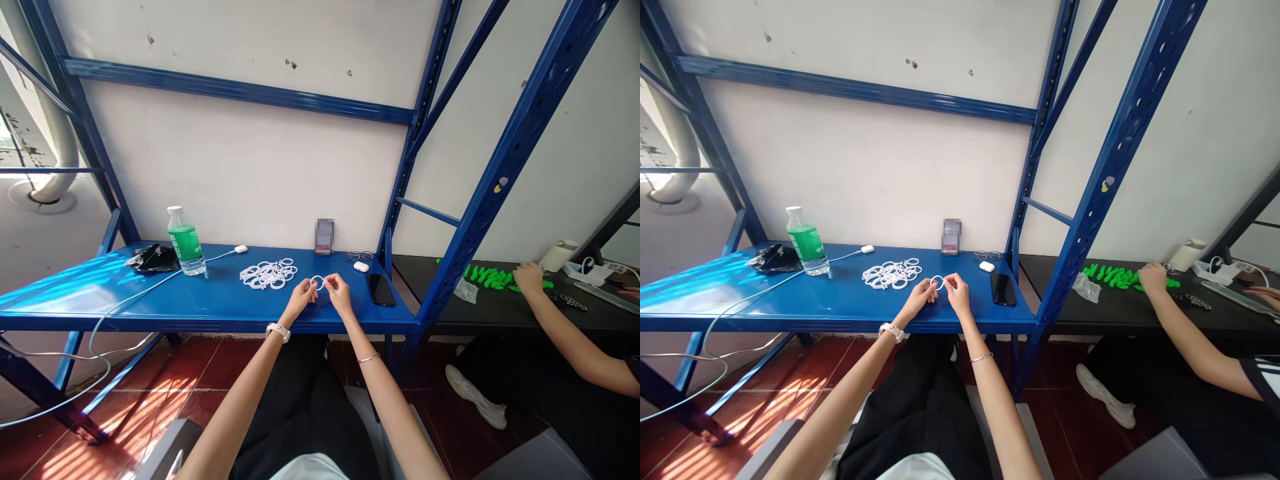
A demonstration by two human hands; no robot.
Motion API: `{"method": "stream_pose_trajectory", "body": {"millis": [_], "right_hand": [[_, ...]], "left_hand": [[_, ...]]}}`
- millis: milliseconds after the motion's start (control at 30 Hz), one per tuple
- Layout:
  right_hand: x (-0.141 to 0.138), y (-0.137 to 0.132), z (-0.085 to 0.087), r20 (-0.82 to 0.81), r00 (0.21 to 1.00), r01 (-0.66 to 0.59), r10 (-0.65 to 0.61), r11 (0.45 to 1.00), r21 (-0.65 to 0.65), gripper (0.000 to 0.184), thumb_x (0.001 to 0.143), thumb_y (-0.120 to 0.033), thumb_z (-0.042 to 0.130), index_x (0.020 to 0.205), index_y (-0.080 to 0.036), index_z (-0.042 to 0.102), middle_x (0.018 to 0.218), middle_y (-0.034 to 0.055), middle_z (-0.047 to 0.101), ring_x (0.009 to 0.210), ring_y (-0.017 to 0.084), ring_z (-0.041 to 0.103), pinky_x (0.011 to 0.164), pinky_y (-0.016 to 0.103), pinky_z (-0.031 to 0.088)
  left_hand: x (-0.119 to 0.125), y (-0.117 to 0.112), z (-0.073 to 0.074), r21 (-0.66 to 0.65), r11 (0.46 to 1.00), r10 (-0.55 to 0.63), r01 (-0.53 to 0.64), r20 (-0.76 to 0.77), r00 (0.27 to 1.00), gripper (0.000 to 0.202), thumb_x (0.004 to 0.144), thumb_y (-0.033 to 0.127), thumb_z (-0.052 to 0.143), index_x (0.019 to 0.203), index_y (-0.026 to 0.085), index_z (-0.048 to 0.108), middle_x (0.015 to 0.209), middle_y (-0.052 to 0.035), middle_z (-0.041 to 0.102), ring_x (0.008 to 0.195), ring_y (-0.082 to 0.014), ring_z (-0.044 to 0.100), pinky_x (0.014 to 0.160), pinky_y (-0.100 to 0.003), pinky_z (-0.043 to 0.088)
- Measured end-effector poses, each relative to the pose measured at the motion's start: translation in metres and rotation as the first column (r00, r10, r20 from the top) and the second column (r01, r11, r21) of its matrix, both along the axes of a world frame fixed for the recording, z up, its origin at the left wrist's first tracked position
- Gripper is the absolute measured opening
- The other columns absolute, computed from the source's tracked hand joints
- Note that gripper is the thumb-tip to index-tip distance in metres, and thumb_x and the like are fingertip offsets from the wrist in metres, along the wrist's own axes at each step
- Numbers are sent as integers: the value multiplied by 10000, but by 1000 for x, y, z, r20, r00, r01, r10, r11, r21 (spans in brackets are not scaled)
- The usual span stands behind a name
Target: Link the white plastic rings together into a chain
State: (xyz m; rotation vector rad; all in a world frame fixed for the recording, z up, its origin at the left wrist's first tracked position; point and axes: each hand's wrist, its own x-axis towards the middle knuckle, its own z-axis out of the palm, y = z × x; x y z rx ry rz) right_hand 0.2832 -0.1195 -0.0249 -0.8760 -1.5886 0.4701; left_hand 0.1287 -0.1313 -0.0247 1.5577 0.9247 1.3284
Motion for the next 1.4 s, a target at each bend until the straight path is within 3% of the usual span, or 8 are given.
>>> {"method": "stream_pose_trajectory", "body": {"millis": [1400], "right_hand": [[-1, -4, 4, 30, 1000, -11, 10, 1000, 13, 123, 884, -327, 475, 824, -240, 539, 757, 3, 606, 672, 184, 594, 657, 282, 477]], "left_hand": [[0, 0, -1, 17, 1000, -9, 10, -27, 1000, 487, 784, 636, 611, 922, 171, 575, 616, 28, 597, 501, -106, 522, 514, -224, 410]]}}
